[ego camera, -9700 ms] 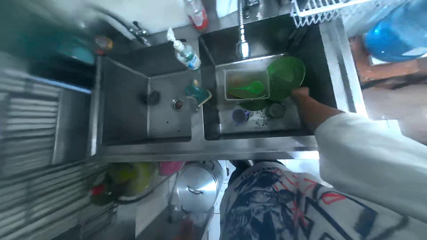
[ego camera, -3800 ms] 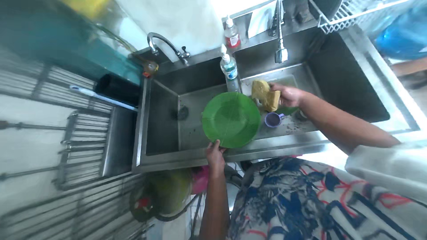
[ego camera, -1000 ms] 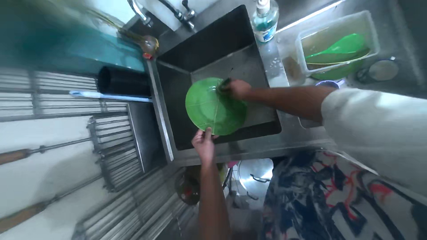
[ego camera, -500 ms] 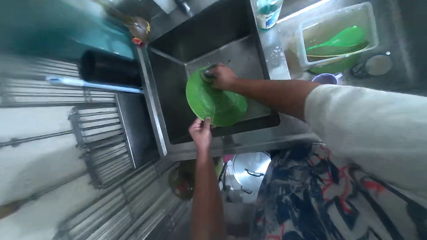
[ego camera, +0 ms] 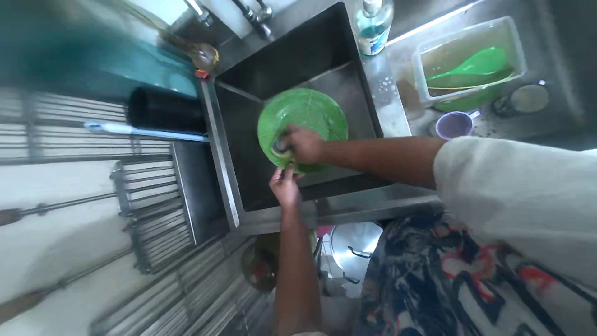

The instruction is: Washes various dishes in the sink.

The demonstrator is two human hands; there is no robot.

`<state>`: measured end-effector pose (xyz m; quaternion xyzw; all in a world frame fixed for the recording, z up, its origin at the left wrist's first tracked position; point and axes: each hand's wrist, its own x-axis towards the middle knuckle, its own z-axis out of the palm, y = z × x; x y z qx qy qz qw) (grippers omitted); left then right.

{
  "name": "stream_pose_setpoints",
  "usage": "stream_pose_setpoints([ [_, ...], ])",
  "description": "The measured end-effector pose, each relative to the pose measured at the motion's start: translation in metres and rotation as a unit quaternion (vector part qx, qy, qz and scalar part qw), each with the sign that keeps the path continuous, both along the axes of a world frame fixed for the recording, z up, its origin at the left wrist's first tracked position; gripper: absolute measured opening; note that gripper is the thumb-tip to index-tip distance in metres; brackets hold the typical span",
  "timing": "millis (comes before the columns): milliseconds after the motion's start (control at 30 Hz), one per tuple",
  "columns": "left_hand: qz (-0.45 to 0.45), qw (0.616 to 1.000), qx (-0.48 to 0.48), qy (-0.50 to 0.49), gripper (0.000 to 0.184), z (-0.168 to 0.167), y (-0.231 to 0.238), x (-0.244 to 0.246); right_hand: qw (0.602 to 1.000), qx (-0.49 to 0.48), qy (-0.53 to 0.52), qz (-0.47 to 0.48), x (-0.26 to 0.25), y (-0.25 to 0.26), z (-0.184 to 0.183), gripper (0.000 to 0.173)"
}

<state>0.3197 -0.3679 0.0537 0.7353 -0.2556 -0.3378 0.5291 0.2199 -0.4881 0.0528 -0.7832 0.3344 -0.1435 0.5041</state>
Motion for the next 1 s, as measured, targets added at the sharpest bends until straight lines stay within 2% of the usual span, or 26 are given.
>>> stream_pose_setpoints([
  [100, 0.027, 1.0, -0.005, -0.013, 0.012, 0.005, 0.005, 0.009, 0.999, -0.003, 0.028, 0.031, -0.036, 0.036, -0.017, 0.02],
  [167, 0.016, 1.0, -0.008, -0.021, 0.013, 0.011, 0.011, 0.007, 0.996, 0.022, 0.087, -0.018, -0.058, 0.018, -0.036, 0.026],
  [233, -0.012, 0.999, -0.006, -0.035, 0.014, 0.017, 0.018, 0.003, 0.987, 0.041, 0.123, -0.09, -0.054, -0.024, -0.049, 0.03],
  [333, -0.02, 0.999, -0.006, -0.047, 0.014, 0.015, 0.019, -0.008, 0.992, -0.002, 0.078, -0.102, -0.024, -0.056, -0.035, 0.024],
  [433, 0.034, 0.999, -0.006, -0.02, 0.013, 0.012, 0.015, -0.017, 0.999, -0.045, 0.015, 0.006, -0.009, -0.015, -0.005, 0.019],
  [500, 0.05, 0.999, -0.009, -0.011, 0.013, 0.013, 0.02, -0.015, 0.998, -0.025, 0.035, 0.045, -0.028, 0.011, -0.002, 0.018],
  [567, 0.022, 0.999, -0.03, -0.022, 0.015, 0.018, 0.029, -0.01, 0.995, -0.006, 0.103, 0.001, -0.052, 0.007, -0.017, 0.022],
  [633, -0.026, 0.998, -0.049, -0.039, 0.017, 0.022, 0.037, -0.013, 0.987, 0.004, 0.146, -0.07, -0.064, -0.019, -0.025, 0.029],
  [733, -0.059, 0.994, -0.065, -0.06, 0.017, 0.019, 0.034, -0.017, 0.991, -0.036, 0.088, -0.098, -0.035, -0.042, -0.026, 0.027],
  [800, -0.015, 0.997, -0.051, -0.055, 0.015, 0.018, 0.025, -0.015, 0.996, -0.074, 0.001, -0.05, -0.013, -0.02, -0.018, 0.022],
  [867, 0.025, 0.999, -0.029, -0.037, 0.014, 0.019, 0.022, -0.008, 0.996, -0.08, -0.042, 0.019, -0.016, 0.01, -0.012, 0.018],
  [933, 0.019, 0.999, -0.019, -0.036, 0.014, 0.022, 0.028, -0.002, 0.998, -0.055, 0.009, 0.024, -0.037, 0.02, -0.017, 0.02],
  [1000, -0.009, 0.999, -0.021, -0.039, 0.015, 0.026, 0.034, -0.003, 0.994, -0.01, 0.1, -0.028, -0.051, -0.004, -0.027, 0.028],
])
